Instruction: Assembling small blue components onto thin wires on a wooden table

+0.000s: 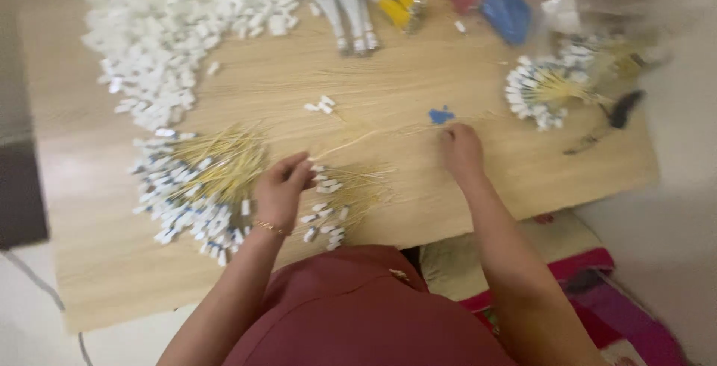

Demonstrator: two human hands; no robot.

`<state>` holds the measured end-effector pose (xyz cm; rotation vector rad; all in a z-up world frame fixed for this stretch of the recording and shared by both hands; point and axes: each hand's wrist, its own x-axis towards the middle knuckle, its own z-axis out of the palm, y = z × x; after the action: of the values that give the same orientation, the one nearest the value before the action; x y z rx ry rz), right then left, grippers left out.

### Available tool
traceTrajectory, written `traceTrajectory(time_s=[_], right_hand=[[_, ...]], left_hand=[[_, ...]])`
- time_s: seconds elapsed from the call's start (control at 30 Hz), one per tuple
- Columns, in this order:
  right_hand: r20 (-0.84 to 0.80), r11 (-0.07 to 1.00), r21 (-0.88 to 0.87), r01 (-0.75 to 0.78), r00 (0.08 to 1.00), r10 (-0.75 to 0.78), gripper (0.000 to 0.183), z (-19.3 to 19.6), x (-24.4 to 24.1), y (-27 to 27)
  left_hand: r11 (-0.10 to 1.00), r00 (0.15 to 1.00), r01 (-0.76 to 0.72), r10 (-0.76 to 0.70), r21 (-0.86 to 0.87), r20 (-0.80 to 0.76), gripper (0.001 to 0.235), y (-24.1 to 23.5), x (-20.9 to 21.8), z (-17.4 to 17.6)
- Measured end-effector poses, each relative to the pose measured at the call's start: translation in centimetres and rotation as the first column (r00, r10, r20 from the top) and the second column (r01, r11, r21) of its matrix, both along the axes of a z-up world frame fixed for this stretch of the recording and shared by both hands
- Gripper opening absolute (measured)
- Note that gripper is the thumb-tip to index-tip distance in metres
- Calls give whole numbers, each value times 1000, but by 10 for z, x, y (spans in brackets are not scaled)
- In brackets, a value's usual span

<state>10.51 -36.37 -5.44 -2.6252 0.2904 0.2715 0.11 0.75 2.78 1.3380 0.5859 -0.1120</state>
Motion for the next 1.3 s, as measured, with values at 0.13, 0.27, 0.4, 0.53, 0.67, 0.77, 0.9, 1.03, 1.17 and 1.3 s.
traceTrajectory(time_s=[0.13, 0.27, 0.4, 0.53, 0.67, 0.77, 0.9, 1.03, 1.17, 1.3], right_hand=[[66, 942, 332, 42, 996, -67, 16, 77, -51, 88], [9, 676, 735, 52, 996, -86, 8, 84, -86, 158], [-30, 488, 869, 87, 992, -125, 8, 84, -94, 196], [-2, 457, 885, 82, 985, -172, 6, 95, -95, 199], [82, 471, 882, 29, 974, -212, 8, 91, -96, 194], [123, 538, 843, -2, 974, -190, 10, 106, -98, 196], [148, 597, 802, -24, 976, -160, 12, 127, -102, 200], [167, 607, 794, -32, 972, -168, 13, 128, -107, 204], [199, 548, 834, -60, 960, -198, 12, 120, -108, 205], [188, 456, 889, -47, 945, -267, 10, 126, -111, 208]], left_hand=[[995, 997, -71, 69, -70, -38, 34, -6, 0, 9], [942, 993, -114, 110, -317, -32, 31, -27, 1, -10], [914, 997, -72, 82, -399, 9, 25, -40, -5, -12], [952, 996, -16, 43, -306, 83, 26, -42, -10, -16], [971, 992, 26, 4, -239, 125, 24, -52, -16, -8], [972, 989, 42, -8, -230, 148, 22, -59, -18, 2], [960, 987, 18, 28, -280, 157, 20, -58, -21, 9], [945, 986, 0, 54, -326, 156, 16, -58, -22, 5], [947, 981, 20, 44, -321, 190, 15, -53, -19, 19], [954, 974, 51, 18, -296, 225, 14, -51, -16, 29]])
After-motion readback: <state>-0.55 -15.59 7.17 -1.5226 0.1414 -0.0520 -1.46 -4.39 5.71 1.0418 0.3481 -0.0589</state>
